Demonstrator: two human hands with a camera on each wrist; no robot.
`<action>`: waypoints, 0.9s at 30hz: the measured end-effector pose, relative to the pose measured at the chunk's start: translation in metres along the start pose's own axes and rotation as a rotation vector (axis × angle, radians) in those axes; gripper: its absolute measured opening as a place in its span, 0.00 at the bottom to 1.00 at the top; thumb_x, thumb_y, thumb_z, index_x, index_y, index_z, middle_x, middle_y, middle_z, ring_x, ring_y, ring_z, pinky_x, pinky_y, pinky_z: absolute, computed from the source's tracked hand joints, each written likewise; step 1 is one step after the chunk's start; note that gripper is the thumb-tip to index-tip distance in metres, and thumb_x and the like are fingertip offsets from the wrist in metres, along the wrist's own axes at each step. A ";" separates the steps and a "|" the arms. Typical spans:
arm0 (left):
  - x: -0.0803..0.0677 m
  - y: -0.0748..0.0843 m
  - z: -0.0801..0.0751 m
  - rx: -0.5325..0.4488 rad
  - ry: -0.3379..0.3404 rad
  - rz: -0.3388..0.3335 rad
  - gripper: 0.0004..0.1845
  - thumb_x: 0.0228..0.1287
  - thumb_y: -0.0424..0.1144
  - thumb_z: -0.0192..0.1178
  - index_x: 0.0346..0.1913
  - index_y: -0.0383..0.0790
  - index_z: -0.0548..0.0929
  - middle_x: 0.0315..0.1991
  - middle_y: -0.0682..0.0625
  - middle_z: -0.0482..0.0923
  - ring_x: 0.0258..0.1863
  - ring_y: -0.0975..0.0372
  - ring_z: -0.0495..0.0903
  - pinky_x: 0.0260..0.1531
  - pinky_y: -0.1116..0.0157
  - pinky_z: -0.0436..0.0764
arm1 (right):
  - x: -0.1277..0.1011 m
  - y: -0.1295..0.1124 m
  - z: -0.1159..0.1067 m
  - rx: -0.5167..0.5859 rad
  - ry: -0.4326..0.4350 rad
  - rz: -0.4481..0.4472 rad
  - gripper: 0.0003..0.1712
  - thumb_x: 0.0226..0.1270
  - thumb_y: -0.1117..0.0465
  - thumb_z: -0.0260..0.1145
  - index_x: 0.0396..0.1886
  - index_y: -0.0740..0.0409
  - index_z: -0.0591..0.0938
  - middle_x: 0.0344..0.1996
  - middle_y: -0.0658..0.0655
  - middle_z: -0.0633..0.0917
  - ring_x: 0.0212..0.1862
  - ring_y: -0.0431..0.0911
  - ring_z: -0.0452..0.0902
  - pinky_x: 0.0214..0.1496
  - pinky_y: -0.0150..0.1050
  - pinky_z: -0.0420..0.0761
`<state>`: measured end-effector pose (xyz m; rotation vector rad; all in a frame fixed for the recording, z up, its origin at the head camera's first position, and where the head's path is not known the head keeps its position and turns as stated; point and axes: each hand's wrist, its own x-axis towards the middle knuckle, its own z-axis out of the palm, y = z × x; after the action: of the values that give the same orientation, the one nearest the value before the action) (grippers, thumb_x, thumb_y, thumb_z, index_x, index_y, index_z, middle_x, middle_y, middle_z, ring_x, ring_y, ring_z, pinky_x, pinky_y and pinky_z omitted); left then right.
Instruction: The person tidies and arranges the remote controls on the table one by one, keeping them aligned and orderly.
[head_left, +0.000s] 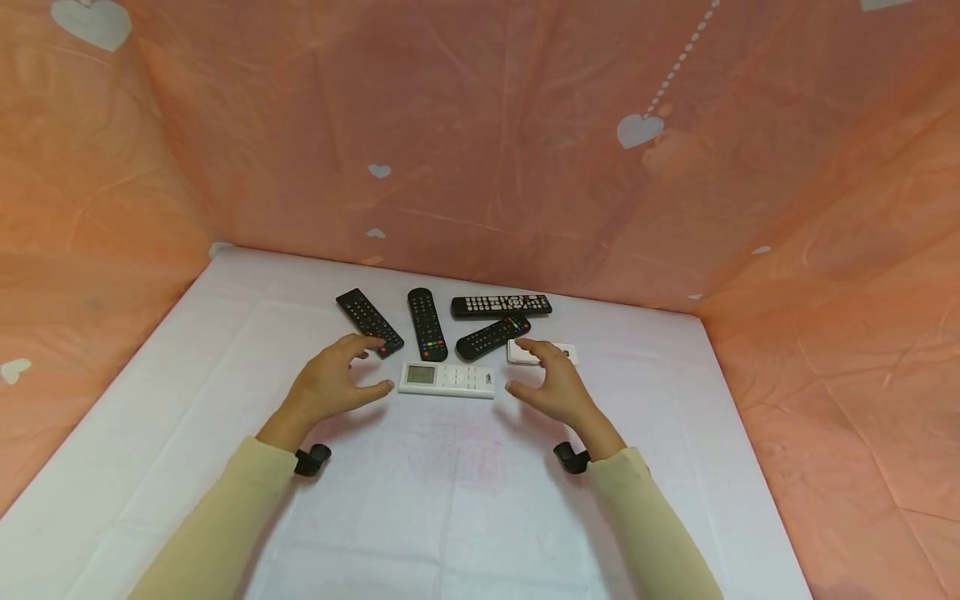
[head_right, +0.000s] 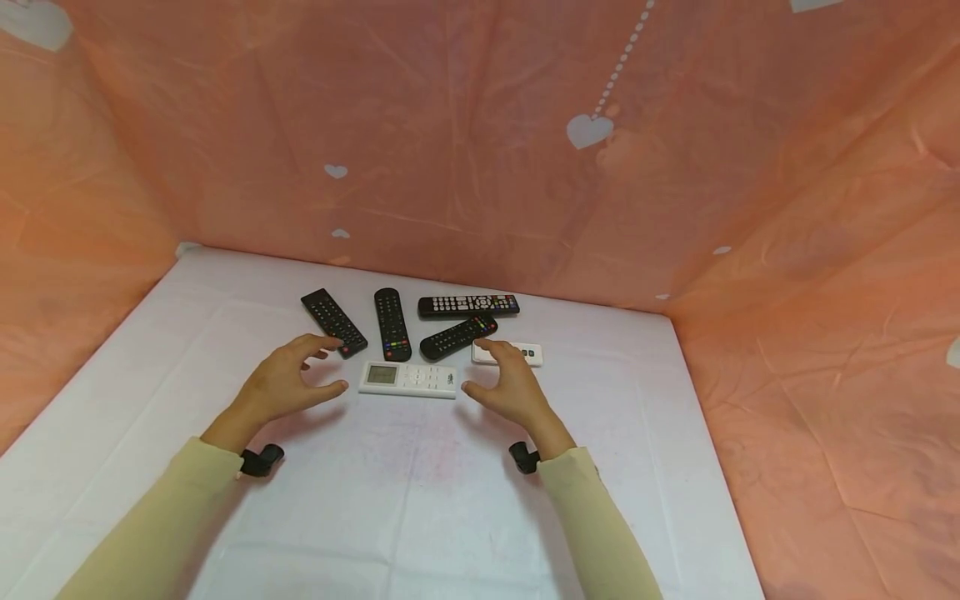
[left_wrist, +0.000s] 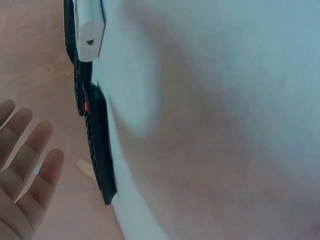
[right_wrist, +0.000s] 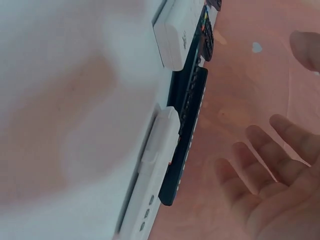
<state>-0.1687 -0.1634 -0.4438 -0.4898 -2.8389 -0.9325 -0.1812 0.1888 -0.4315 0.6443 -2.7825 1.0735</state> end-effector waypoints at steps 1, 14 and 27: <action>0.000 0.000 0.002 -0.006 -0.002 -0.001 0.35 0.51 0.53 0.70 0.61 0.41 0.76 0.60 0.43 0.76 0.50 0.52 0.80 0.48 0.50 0.79 | 0.000 0.000 0.001 -0.001 -0.006 0.001 0.38 0.51 0.57 0.74 0.63 0.61 0.74 0.57 0.65 0.79 0.59 0.59 0.74 0.56 0.53 0.77; 0.009 0.000 0.022 -0.037 -0.071 -0.026 0.37 0.45 0.55 0.73 0.59 0.43 0.77 0.53 0.48 0.80 0.45 0.57 0.82 0.41 0.56 0.80 | 0.005 0.003 0.019 0.017 -0.085 0.033 0.36 0.51 0.58 0.75 0.60 0.62 0.76 0.56 0.61 0.80 0.55 0.56 0.77 0.53 0.49 0.80; 0.023 0.003 0.033 -0.013 -0.178 -0.076 0.37 0.42 0.53 0.75 0.58 0.43 0.79 0.41 0.50 0.78 0.34 0.62 0.75 0.29 0.67 0.72 | 0.013 -0.003 0.036 -0.063 -0.193 0.134 0.36 0.47 0.58 0.77 0.58 0.60 0.78 0.52 0.60 0.81 0.50 0.52 0.78 0.55 0.48 0.78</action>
<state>-0.1897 -0.1357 -0.4640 -0.4926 -3.0323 -0.9667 -0.1898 0.1586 -0.4537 0.5916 -3.0506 0.9895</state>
